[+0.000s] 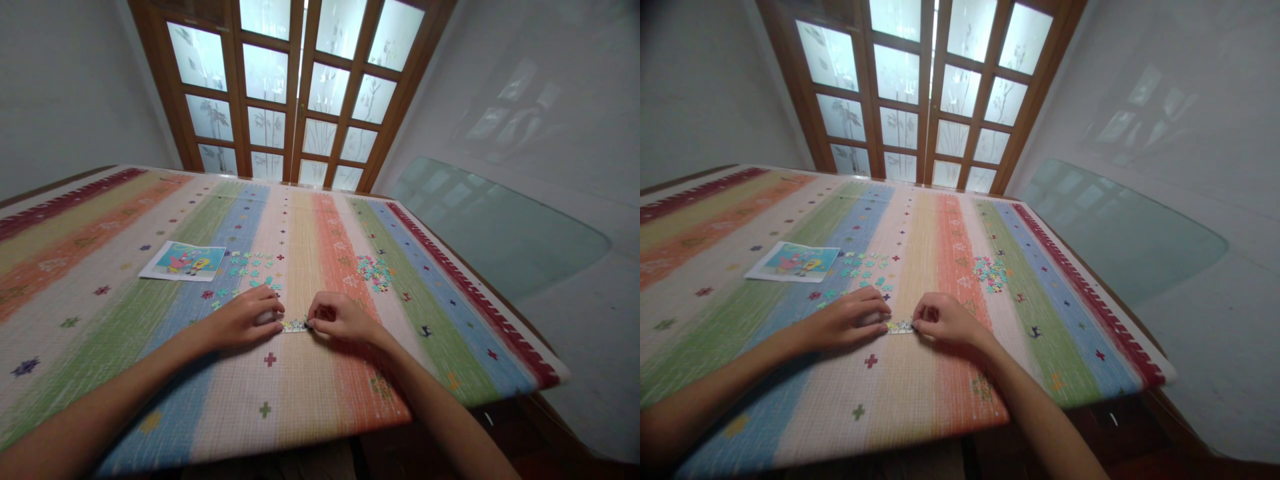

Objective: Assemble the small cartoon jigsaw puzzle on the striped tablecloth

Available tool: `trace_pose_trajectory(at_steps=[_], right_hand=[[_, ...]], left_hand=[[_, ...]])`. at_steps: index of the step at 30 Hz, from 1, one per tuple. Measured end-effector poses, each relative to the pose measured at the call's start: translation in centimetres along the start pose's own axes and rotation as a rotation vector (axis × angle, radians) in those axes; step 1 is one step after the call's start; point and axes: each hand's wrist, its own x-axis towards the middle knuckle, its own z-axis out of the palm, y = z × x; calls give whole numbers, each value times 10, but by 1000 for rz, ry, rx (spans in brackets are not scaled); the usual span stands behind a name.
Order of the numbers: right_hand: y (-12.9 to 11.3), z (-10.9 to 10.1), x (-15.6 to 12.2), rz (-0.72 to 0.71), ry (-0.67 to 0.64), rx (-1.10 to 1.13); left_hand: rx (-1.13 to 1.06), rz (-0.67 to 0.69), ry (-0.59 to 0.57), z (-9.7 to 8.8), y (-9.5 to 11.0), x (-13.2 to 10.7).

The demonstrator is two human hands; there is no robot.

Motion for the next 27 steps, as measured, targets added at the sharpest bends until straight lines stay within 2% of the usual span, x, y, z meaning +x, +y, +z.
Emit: trace_pose_trajectory(at_steps=[5,12,27], right_hand=[[-1,-1,0,110,-15,-76],[-4,-3,1,156,-23,-164],[0,-7,0,54,-90,-178]], left_hand=[[62,31,-35,1,-2,-1],[55,24,-30,3,-3,-1],[43,22,-26,2,-2,0]])
